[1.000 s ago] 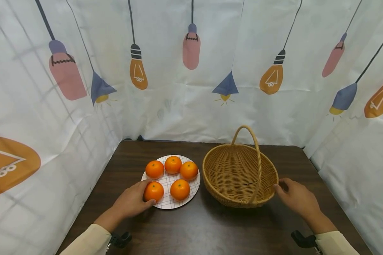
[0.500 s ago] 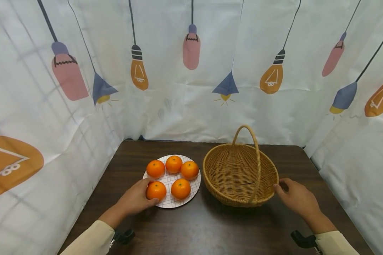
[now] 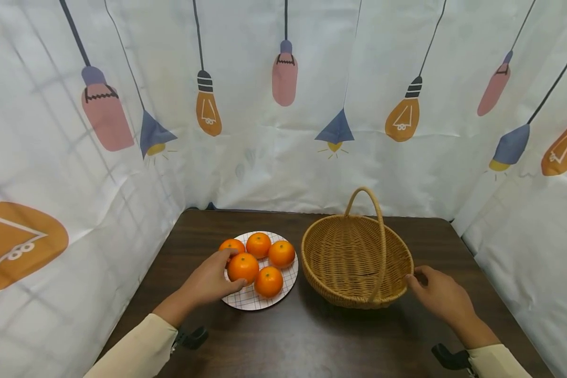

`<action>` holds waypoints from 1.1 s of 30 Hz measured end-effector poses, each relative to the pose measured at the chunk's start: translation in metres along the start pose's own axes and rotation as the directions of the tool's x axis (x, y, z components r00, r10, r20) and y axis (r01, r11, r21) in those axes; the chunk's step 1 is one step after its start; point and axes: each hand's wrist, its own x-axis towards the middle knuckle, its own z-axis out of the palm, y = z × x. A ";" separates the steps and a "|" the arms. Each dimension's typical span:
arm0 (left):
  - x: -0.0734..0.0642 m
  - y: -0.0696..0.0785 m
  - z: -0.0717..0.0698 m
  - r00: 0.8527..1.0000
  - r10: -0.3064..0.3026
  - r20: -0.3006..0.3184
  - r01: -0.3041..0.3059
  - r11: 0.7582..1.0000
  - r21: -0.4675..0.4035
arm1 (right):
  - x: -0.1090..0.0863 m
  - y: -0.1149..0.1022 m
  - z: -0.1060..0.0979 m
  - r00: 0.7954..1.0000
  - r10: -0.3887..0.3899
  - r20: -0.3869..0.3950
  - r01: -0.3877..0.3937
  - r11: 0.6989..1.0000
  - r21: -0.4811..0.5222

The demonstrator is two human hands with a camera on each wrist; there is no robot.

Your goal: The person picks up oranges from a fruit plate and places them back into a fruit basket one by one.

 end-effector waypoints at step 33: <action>0.023 0.060 -0.011 0.994 0.111 0.017 -0.108 0.986 -0.125 | 0.004 -0.002 -0.005 1.000 -0.002 0.029 0.002 1.000 -0.023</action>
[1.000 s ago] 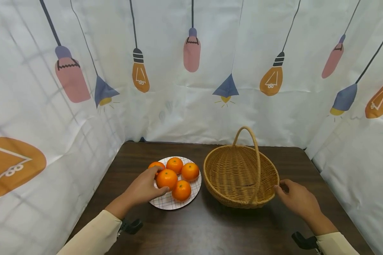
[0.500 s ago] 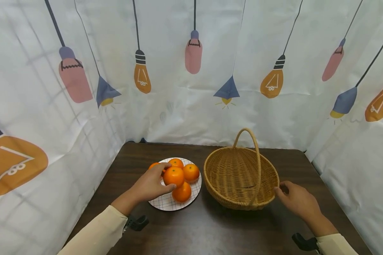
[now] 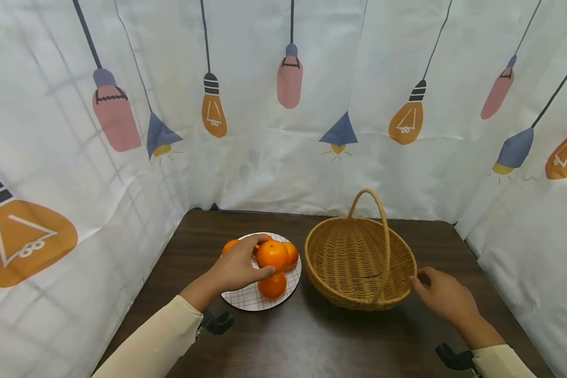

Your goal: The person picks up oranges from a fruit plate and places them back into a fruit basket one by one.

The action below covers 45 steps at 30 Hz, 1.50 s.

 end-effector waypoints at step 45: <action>0.043 0.046 0.025 0.993 0.097 0.063 -0.094 0.995 -0.042 | -0.001 -0.002 0.000 1.000 -0.005 -0.005 0.005 1.000 0.007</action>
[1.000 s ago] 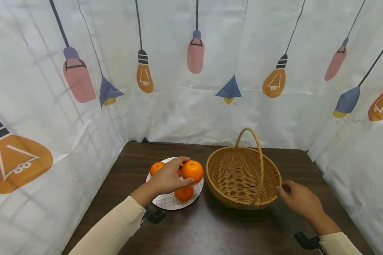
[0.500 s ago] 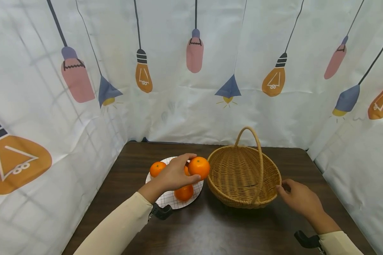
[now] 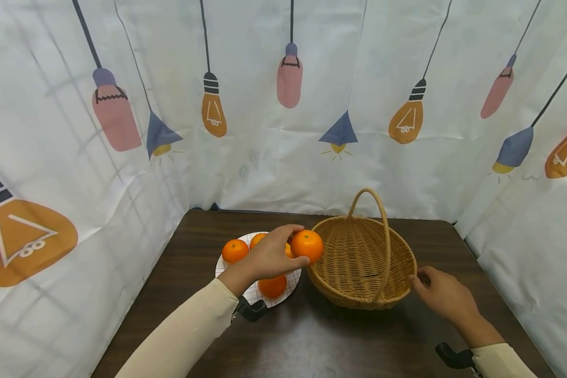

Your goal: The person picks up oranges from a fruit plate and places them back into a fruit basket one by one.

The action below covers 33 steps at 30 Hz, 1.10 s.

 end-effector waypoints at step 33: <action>0.026 0.018 0.041 0.994 0.086 0.069 -0.092 0.991 0.092 | 0.000 0.001 0.001 1.000 -0.002 0.000 0.002 1.000 -0.006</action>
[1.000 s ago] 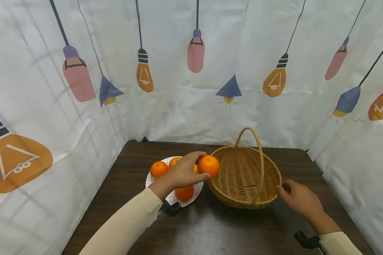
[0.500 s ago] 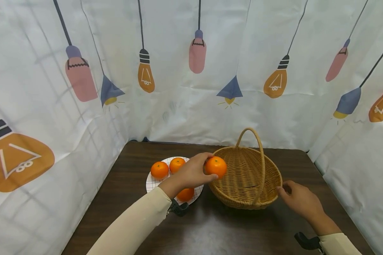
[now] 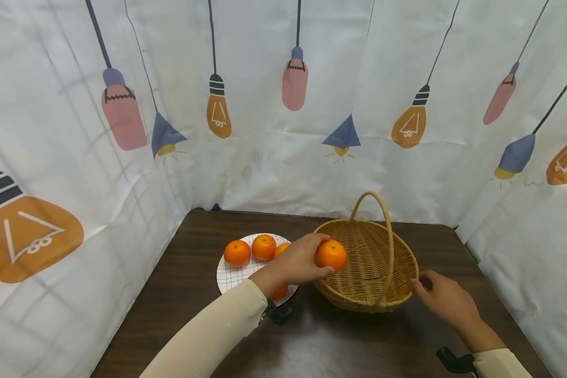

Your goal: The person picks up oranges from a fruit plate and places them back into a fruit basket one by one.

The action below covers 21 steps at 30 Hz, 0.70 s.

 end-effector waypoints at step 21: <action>0.016 0.006 0.026 0.997 0.076 0.018 -0.078 0.980 0.184 | -0.001 0.001 0.002 1.000 0.019 -0.001 -0.019 1.000 0.013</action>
